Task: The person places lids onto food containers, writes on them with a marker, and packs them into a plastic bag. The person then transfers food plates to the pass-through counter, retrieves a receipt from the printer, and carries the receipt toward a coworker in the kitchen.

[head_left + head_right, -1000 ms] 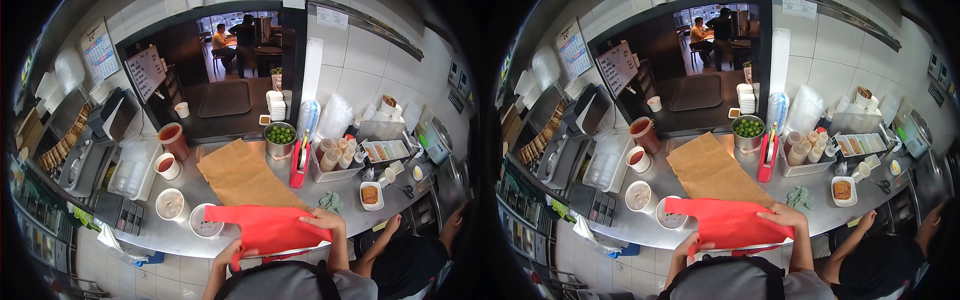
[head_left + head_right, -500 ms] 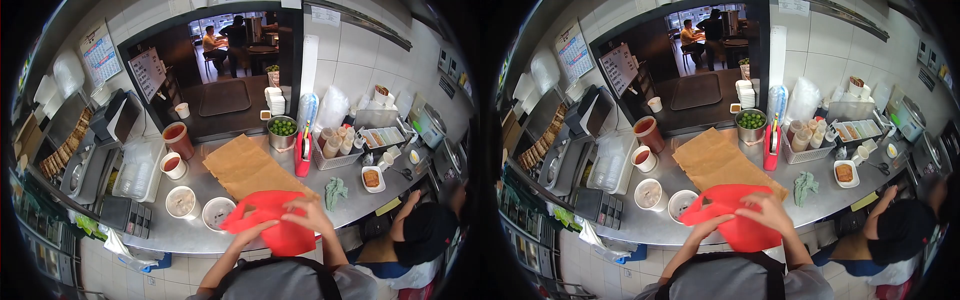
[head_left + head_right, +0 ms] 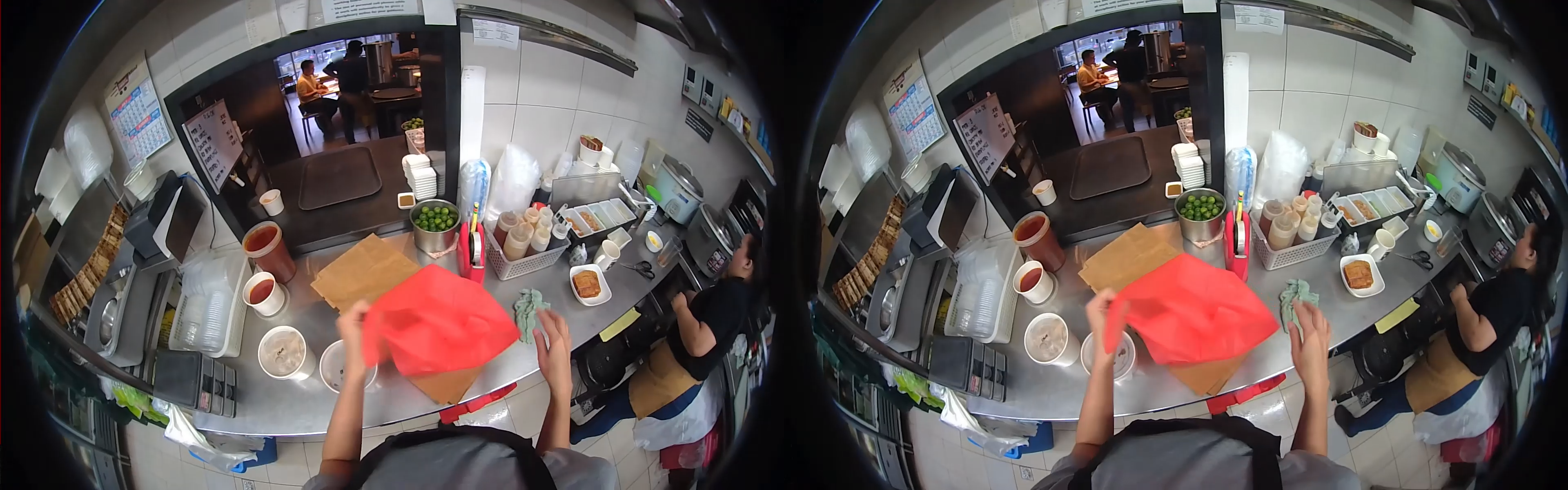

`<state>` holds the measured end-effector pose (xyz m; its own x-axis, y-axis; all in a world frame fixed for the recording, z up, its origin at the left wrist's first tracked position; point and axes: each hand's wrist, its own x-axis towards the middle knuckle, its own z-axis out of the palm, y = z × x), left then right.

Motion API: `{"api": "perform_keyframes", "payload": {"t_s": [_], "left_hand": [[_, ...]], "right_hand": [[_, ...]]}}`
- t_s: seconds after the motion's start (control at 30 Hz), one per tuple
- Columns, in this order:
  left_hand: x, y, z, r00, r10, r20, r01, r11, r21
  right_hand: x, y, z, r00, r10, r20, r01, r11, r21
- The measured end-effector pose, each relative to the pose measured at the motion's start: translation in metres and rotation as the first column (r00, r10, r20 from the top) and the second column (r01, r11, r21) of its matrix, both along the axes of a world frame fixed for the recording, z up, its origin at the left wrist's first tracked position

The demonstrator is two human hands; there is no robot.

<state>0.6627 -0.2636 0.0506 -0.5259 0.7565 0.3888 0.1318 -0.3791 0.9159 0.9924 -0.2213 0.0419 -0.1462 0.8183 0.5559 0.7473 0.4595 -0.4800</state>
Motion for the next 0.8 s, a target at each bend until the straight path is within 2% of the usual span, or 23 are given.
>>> {"api": "perform_keyframes", "payload": {"t_s": [0.03, 0.07, 0.1, 0.13, 0.17, 0.2, 0.23, 0.3, 0.33, 0.37, 0.4, 0.43, 0.47, 0.53, 0.57, 0.6, 0.63, 0.7, 0.73, 0.77, 0.8], "left_hand": [[0.024, 0.007, 0.011, 0.997, -0.032, -0.072, 0.031, 0.999, -0.024], [0.042, 0.012, 0.011, 0.936, -0.018, -0.351, 0.019, 1.000, -0.001], [0.061, 0.011, 0.008, 0.800, -0.006, -0.600, 0.015, 1.000, 0.010], [0.085, 0.004, 0.020, 0.776, -0.067, -0.627, 0.114, 0.993, 0.035], [0.100, -0.004, 0.027, 0.699, -0.136, -0.703, 0.175, 0.984, -0.016], [0.112, -0.011, 0.028, 0.661, -0.137, -0.738, 0.213, 0.977, 0.009], [0.116, -0.019, 0.031, 0.618, -0.112, -0.779, 0.224, 0.974, 0.038], [0.117, -0.029, 0.024, 0.580, -0.074, -0.811, 0.234, 0.969, 0.079], [0.105, -0.030, 0.014, 0.564, -0.016, -0.826, 0.110, 0.992, 0.056], [0.092, -0.030, 0.006, 0.539, 0.041, -0.842, -0.018, 0.999, 0.037], [0.081, -0.031, -0.001, 0.581, 0.076, -0.810, -0.134, 0.991, -0.003], [0.068, -0.033, -0.010, 0.616, 0.112, -0.780, -0.243, 0.968, -0.053], [0.055, -0.032, -0.026, 0.611, 0.114, -0.783, -0.244, 0.968, -0.050], [0.032, -0.034, -0.056, 0.791, 0.120, -0.600, -0.263, 0.952, -0.156], [0.026, -0.041, -0.059, 0.787, 0.130, -0.603, -0.269, 0.952, -0.145], [0.021, -0.048, -0.060, 0.993, -0.115, -0.040, 0.097, 0.945, -0.312], [0.017, -0.057, -0.063, 0.783, -0.297, 0.546, 0.483, 0.843, -0.235], [0.013, -0.082, -0.073, 0.438, -0.533, 0.723, 0.720, 0.690, 0.072], [0.012, -0.091, -0.073, 0.444, -0.535, 0.719, 0.715, 0.695, 0.075], [0.012, -0.100, -0.072, 0.505, -0.498, 0.705, 0.781, 0.611, -0.128], [0.012, -0.108, -0.075, 0.564, -0.468, 0.680, 0.804, 0.497, -0.325]], "right_hand": [[-0.018, -0.008, 0.020, 0.994, 0.020, -0.107, -0.009, 0.995, 0.102], [-0.036, -0.019, 0.042, 0.985, 0.114, -0.127, -0.099, 0.988, 0.121], [-0.052, -0.030, 0.056, 0.968, 0.203, -0.147, -0.185, 0.974, 0.128], [-0.066, -0.031, 0.057, 0.969, 0.198, -0.147, -0.183, 0.976, 0.115], [-0.079, -0.027, 0.054, 0.977, 0.208, -0.052, -0.204, 0.976, 0.079], [-0.087, -0.022, 0.049, 0.975, 0.218, 0.040, -0.220, 0.974, 0.050], [-0.087, -0.011, 0.037, 0.976, 0.212, 0.038, -0.214, 0.975, 0.054], [-0.076, 0.013, 0.019, 0.990, 0.068, -0.124, -0.075, 0.996, -0.046], [-0.069, 0.014, 0.023, 0.990, 0.074, -0.118, -0.078, 0.996, -0.033], [-0.063, 0.011, 0.027, 0.990, 0.029, -0.140, -0.017, 0.996, 0.092], [-0.057, 0.007, 0.026, 0.985, -0.014, -0.172, 0.050, 0.977, 0.207], [-0.053, 0.006, 0.021, 0.982, -0.044, -0.182, 0.083, 0.973, 0.216], [-0.048, 0.006, 0.014, 0.981, -0.043, -0.188, 0.084, 0.973, 0.217], [-0.042, 0.009, 0.001, 0.966, -0.066, -0.252, 0.133, 0.957, 0.259], [-0.042, 0.008, 0.003, 0.962, -0.088, -0.260, 0.163, 0.945, 0.283], [-0.041, 0.012, -0.001, 0.960, -0.078, -0.269, 0.160, 0.942, 0.295], [-0.038, 0.015, -0.007, 0.963, -0.133, -0.234, 0.202, 0.933, 0.299], [-0.029, 0.025, -0.009, 0.958, -0.254, -0.134, 0.285, 0.891, 0.353], [-0.023, 0.033, -0.016, 0.960, -0.245, -0.137, 0.279, 0.891, 0.359], [-0.017, 0.040, -0.026, 0.889, -0.113, -0.444, 0.180, 0.977, 0.113], [-0.011, 0.046, -0.034, 0.697, -0.058, -0.714, -0.013, 0.996, -0.093]]}}
